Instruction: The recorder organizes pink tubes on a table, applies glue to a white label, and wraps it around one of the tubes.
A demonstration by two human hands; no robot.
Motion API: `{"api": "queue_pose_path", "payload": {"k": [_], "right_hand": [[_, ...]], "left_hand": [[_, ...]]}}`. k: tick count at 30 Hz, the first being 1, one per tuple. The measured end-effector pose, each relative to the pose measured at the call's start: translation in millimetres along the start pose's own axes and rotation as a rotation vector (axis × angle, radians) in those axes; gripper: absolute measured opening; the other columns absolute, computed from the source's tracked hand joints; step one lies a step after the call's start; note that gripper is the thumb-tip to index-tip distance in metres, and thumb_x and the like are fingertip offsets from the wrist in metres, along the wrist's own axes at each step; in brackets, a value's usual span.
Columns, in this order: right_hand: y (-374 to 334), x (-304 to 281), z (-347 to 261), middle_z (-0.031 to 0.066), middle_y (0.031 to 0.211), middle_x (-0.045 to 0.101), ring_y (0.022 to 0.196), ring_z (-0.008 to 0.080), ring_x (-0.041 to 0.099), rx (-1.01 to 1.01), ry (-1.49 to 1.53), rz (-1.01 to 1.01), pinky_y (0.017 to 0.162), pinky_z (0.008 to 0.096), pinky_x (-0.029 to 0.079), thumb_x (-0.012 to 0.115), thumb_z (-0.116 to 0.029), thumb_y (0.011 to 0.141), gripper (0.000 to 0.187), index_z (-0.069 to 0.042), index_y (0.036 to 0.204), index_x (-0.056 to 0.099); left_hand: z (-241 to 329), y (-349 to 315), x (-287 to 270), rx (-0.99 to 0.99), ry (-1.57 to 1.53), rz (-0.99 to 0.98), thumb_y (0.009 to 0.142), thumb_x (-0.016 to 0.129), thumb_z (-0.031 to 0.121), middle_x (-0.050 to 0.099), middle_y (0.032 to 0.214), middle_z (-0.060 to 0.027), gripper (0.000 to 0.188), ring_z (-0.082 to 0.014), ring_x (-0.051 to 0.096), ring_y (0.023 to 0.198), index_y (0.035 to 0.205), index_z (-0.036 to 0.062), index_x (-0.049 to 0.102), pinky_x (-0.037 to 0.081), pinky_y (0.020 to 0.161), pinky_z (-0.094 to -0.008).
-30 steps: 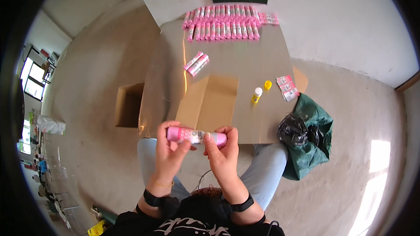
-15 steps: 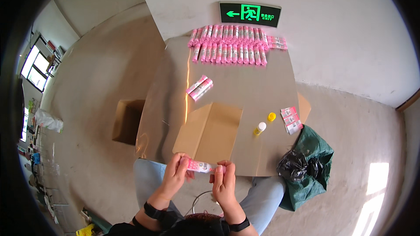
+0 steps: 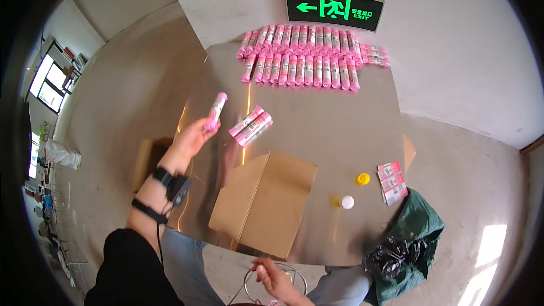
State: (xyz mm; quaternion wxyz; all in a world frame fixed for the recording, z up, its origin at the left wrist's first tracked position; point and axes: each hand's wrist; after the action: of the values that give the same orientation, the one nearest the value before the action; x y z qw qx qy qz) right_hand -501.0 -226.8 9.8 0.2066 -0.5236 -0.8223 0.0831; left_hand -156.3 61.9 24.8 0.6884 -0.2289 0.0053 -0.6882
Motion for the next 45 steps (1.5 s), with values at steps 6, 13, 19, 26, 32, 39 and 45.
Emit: {"api": "queue_pose_path", "payload": {"k": [6,13,19,26,32,39,45], "right_hand": [[7,10,10,0.0168,0.092,0.057,0.083,0.0308,0.057,-0.147,-0.249,0.011,0.075,0.0367,0.047,0.049,-0.020,0.096,0.022,-0.001,0.107,0.055],[13,-11,-10,0.0199,0.101,0.060,0.096,0.0365,0.058,0.132,-0.078,-0.038,0.082,0.0397,0.047,0.050,-0.022,0.096,0.025,-0.001,0.108,0.055],[13,-13,-13,0.0194,0.101,0.059,0.096,0.0354,0.058,0.224,-0.067,-0.046,0.081,0.0384,0.047,0.050,-0.023,0.096,0.025,-0.001,0.107,0.055],[16,-10,-8,0.0189,0.099,0.059,0.095,0.0346,0.059,0.223,-0.054,-0.013,0.081,0.0380,0.047,0.051,-0.023,0.095,0.026,0.000,0.106,0.055],[16,-9,-7,0.0179,0.093,0.059,0.089,0.0333,0.059,0.200,-0.101,0.009,0.077,0.0378,0.047,0.055,-0.021,0.094,0.023,-0.001,0.103,0.055],[13,-4,28,0.0064,0.095,0.058,0.076,0.0119,0.055,0.028,-0.267,-0.111,0.070,0.0266,0.048,0.045,-0.033,0.099,0.037,-0.001,0.116,0.050],[8,-1,32,0.0033,0.095,0.058,0.079,0.0096,0.055,0.175,0.213,-0.370,0.069,0.0248,0.047,0.045,-0.030,0.099,0.035,-0.001,0.119,0.049]], "left_hand": [[-10,168,-2,0.216,0.643,0.394,0.078,0.072,0.020,0.065,0.085,-0.0057,0.025,-0.0173,0.062,0.077,0.093,0.0028,0.063,0.049,0.067,-0.0293],[-30,244,3,0.605,0.856,0.331,0.080,0.070,0.020,0.070,0.092,-0.0117,0.028,-0.0169,0.066,0.081,0.098,-0.0005,0.064,0.050,0.075,-0.0289],[-37,242,35,0.723,1.022,0.351,0.084,0.067,0.023,0.069,0.094,-0.0120,0.029,-0.0227,0.067,0.087,0.104,0.0030,0.063,0.051,0.077,-0.0303],[-16,239,37,0.770,1.213,0.367,0.087,0.054,0.049,0.062,0.115,-0.0180,0.054,-0.0283,0.059,0.107,0.113,0.0015,0.060,0.045,0.091,-0.0373],[1,134,67,0.260,1.378,-0.025,0.085,0.059,0.052,0.067,0.086,-0.0160,0.052,-0.0235,0.064,0.081,0.094,0.0008,0.063,0.049,0.074,-0.0345],[-30,85,40,0.131,1.225,-0.212,0.078,0.073,0.033,0.067,0.094,-0.0173,0.047,-0.0236,0.065,0.086,0.104,-0.0034,0.062,0.050,0.076,-0.0333],[-4,35,42,-0.019,0.701,-0.095,0.088,0.064,0.026,0.063,0.094,-0.0050,0.031,-0.0123,0.057,0.083,0.103,-0.0017,0.061,0.047,0.073,-0.0287]]}}
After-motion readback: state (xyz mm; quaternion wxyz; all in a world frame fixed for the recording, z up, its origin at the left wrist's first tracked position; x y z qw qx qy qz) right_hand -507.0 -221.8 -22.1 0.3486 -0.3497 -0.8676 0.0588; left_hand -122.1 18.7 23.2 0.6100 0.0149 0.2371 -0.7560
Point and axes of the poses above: each hand's wrist, its own y-axis towards the middle knuckle, its own x-axis out of the palm, z = x × y
